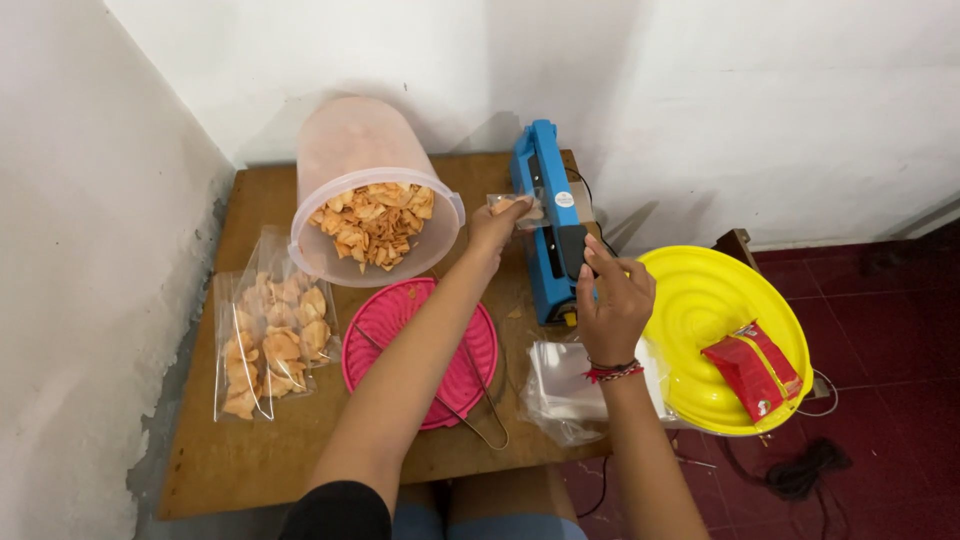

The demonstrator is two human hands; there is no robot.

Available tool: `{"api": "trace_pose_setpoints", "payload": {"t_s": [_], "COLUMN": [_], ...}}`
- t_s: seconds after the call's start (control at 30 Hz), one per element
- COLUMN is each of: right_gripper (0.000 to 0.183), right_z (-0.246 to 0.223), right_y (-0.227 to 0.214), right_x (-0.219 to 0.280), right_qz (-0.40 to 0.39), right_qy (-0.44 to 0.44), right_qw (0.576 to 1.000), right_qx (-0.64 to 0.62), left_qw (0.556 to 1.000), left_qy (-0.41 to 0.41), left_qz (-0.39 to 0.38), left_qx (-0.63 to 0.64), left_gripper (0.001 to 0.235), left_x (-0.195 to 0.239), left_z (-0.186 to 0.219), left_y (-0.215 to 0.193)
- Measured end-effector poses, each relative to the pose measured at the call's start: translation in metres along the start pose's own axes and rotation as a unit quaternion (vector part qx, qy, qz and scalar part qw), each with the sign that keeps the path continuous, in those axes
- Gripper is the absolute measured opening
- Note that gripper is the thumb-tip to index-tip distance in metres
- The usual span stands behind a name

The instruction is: Manually filling small plastic bags with snack chips and sealing them using a heat sealer

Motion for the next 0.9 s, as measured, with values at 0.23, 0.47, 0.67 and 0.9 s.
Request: {"api": "trace_pose_setpoints", "payload": {"t_s": [0.23,0.47,0.67,0.9], "right_gripper": [0.04,0.043,0.035,0.029], "right_z": [-0.012,0.103,0.275,0.262], "right_y": [0.001,0.008,0.08,0.092], "right_x": [-0.028,-0.04,0.02,0.015], "right_qz": [-0.046,0.046,-0.065,-0.089], "right_qy": [-0.053,0.23,0.5,0.506], "right_qw": [0.997,0.934,0.836,0.829], "right_qx": [-0.016,-0.27,-0.218,-0.222], "left_qw": [0.996,0.988,0.985,0.99], "left_qy": [-0.005,-0.012,-0.028,-0.026], "left_qz": [-0.026,-0.055,-0.075,-0.087], "left_qx": [0.08,0.143,0.153,0.112], "left_gripper": [0.05,0.046,0.048,0.046], "left_x": [-0.002,0.019,0.032,0.033], "left_z": [-0.002,0.015,0.025,0.028], "left_y": [-0.003,-0.01,-0.013,-0.013]}}
Point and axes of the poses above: each hand's wrist, its own x-axis away from the middle knuckle, its own y-axis out of the palm, z = x × y, the point moved 9 cm from there along -x, towards the middle knuckle, and after that the axes turned 15 degrees about -x, right-handed, at the moved point
